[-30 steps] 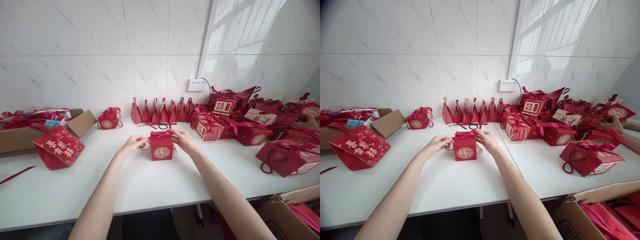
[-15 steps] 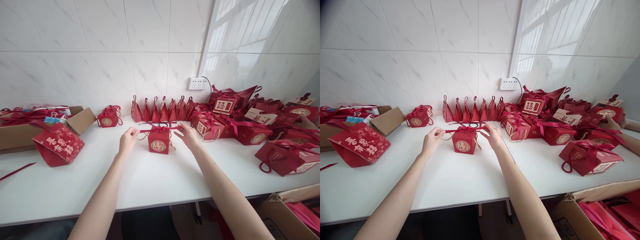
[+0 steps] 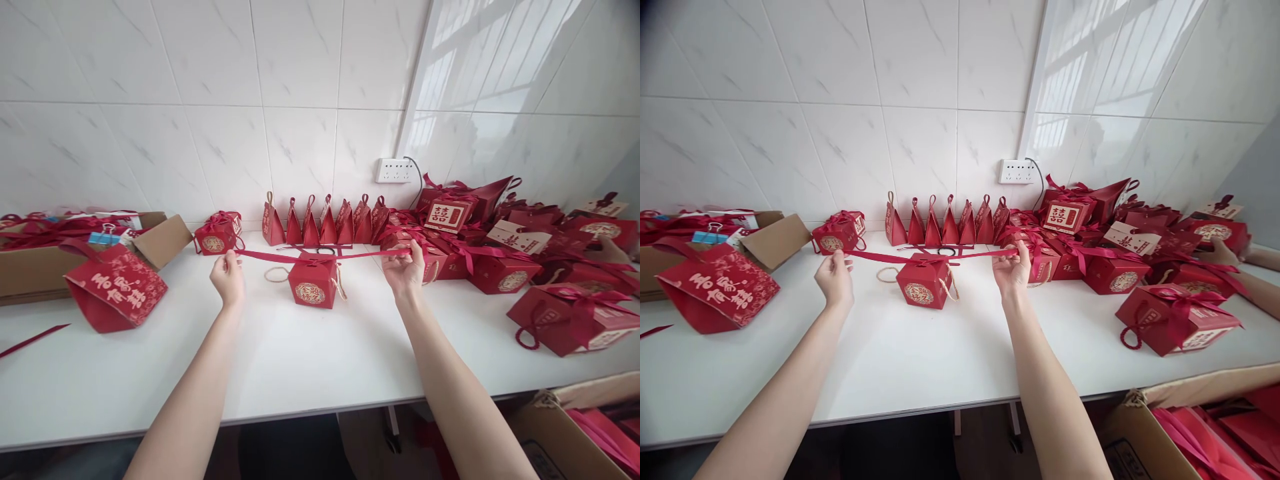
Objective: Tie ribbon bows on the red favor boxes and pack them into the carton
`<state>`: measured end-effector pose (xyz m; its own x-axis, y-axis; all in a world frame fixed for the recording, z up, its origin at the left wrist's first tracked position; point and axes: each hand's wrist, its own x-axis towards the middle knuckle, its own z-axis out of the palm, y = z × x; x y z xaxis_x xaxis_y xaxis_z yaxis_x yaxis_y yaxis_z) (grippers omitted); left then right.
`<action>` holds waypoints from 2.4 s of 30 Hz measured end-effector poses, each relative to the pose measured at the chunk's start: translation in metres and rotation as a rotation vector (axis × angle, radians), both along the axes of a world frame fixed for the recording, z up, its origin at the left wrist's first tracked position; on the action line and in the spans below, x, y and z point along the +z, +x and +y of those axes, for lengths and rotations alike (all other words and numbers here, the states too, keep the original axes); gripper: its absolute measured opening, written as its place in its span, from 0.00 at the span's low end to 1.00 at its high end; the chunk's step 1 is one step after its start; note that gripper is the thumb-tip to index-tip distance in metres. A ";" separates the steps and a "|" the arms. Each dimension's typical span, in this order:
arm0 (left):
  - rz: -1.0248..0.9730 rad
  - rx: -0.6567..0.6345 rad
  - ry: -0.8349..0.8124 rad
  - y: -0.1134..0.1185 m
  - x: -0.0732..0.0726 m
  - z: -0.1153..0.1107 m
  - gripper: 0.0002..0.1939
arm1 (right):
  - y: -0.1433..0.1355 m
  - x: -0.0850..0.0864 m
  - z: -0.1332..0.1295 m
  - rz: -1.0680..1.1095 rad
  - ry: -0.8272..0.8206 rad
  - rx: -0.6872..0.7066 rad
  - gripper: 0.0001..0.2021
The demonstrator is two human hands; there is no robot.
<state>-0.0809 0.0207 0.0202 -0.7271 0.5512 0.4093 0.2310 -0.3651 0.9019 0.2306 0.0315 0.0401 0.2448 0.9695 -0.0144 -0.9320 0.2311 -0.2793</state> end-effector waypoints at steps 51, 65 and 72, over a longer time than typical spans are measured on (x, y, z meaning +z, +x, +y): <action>-0.868 -0.503 0.283 0.001 0.034 -0.018 0.10 | -0.031 -0.011 -0.101 -1.424 0.157 0.483 0.18; 0.163 -0.731 0.268 0.051 0.135 -0.089 0.10 | -0.069 0.072 -0.095 -1.265 0.438 0.277 0.12; 0.205 -0.838 0.222 0.073 0.153 -0.095 0.16 | -0.076 0.097 -0.102 -1.377 0.423 0.051 0.22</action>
